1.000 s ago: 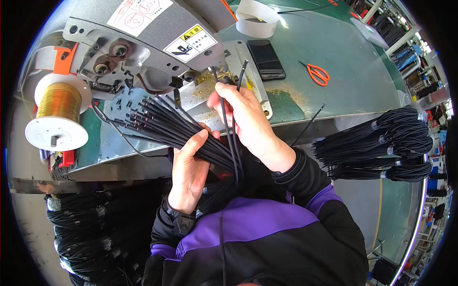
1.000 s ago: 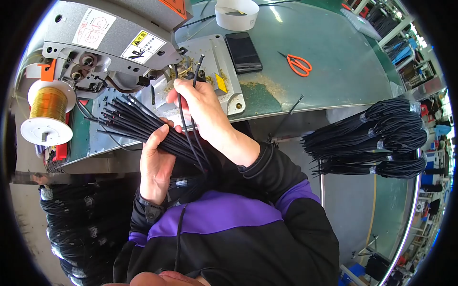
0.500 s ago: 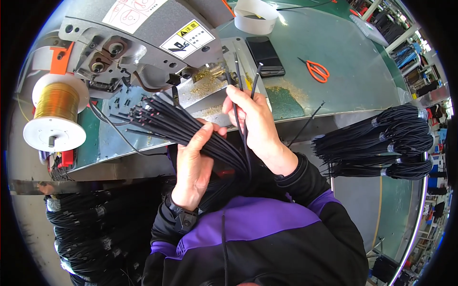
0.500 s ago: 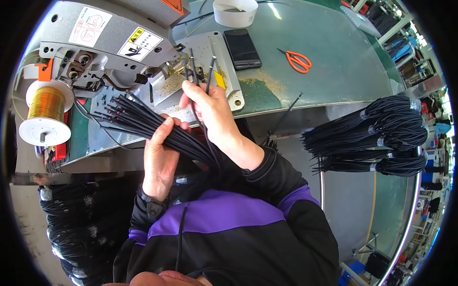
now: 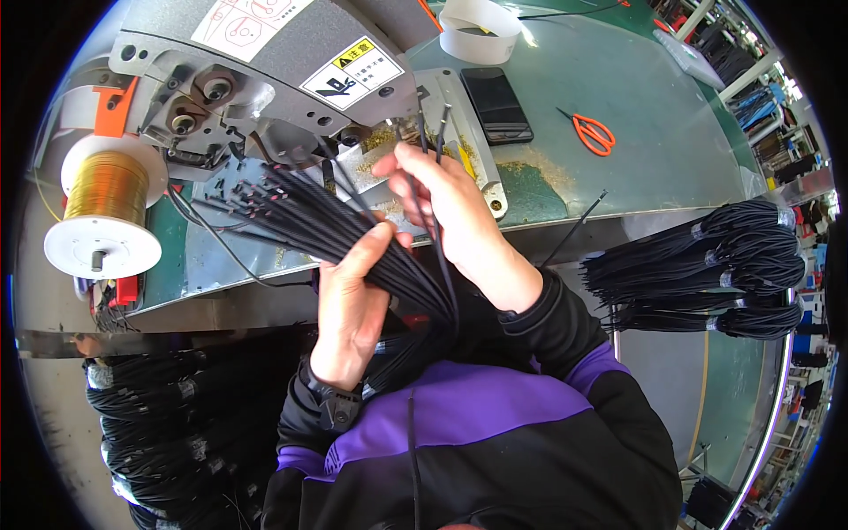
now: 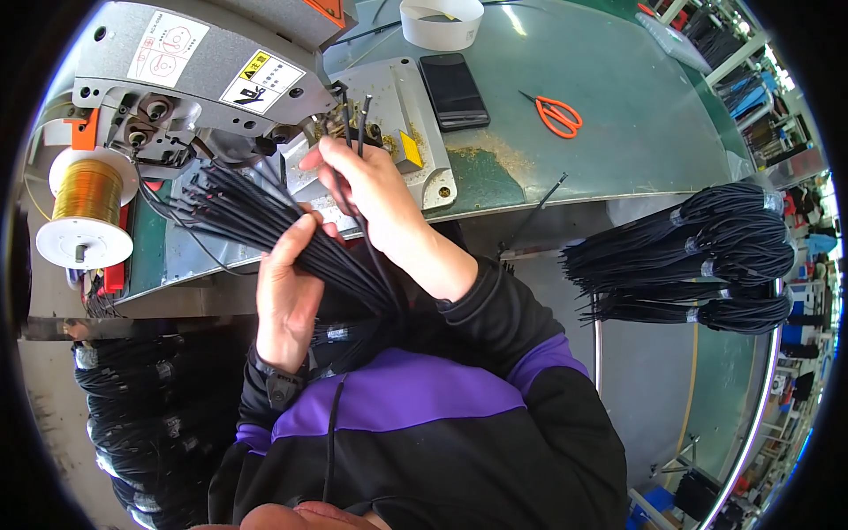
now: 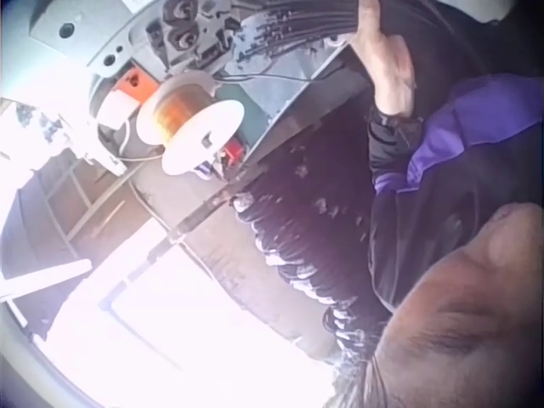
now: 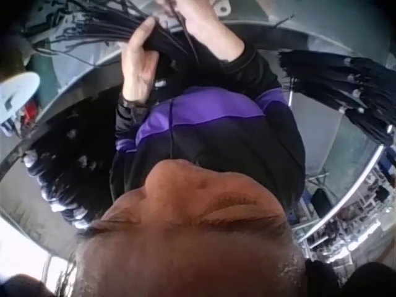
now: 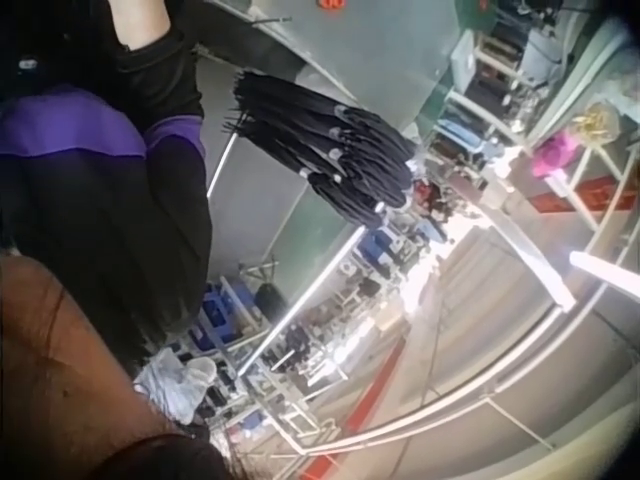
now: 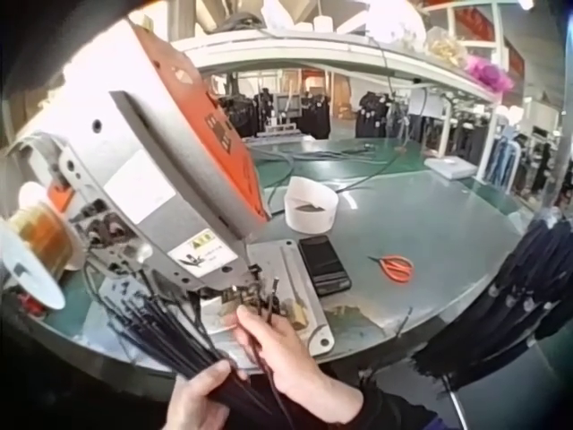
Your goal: The person picks up a bundle of cables, trims the end of a cable with shears, and feeds the ends of the cables one by one into a crimping machine. After processing the bundle, the person sets it aside and picks up a new bundle to repeat the process.
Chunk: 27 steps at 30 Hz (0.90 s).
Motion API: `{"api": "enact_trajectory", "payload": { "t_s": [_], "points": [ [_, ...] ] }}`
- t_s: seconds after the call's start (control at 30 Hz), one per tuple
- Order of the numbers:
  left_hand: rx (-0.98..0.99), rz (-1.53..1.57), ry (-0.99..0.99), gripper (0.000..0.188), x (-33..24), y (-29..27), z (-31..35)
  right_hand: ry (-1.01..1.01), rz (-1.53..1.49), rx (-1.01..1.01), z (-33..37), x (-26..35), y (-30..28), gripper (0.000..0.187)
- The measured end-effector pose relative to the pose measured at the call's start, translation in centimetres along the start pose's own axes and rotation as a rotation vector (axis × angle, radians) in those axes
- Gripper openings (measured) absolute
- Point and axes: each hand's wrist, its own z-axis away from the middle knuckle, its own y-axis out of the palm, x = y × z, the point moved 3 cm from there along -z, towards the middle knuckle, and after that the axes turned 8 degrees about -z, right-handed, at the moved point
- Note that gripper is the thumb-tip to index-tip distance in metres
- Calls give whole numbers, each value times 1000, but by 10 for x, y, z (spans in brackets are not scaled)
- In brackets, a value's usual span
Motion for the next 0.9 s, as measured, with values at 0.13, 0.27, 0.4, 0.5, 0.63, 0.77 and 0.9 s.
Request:
{"api": "enact_trajectory", "payload": {
  "t_s": [0.13, 0.27, 0.4, 0.5, 0.63, 0.77, 0.9],
  "points": [
    [21, -63, -2, 18, 12, 16, 0, -143, 395, 53, 15, -2, -7, 28],
    [71, -69, -25, 17, 22, 12, 0, -211, 386, -13, 22, 1, -14, 32],
    [81, -10, -42, 17, 14, 4, 0, -125, 179, 42, 21, 9, -12, 31],
    [31, 64, -39, 17, 8, -3, -1, 9, 23, 36, 12, 4, -3, 30],
    [-2, 6, -7, 17, 5, -2, -6, 32, -17, -37, 5, 4, 3, 31],
    [47, -62, -23, 17, 13, 7, -9, -46, 270, 63, 7, 5, -1, 31],
    [61, -49, -70, 18, 20, 11, -4, -179, 500, -14, 17, 5, -9, 31]
  ]
}}
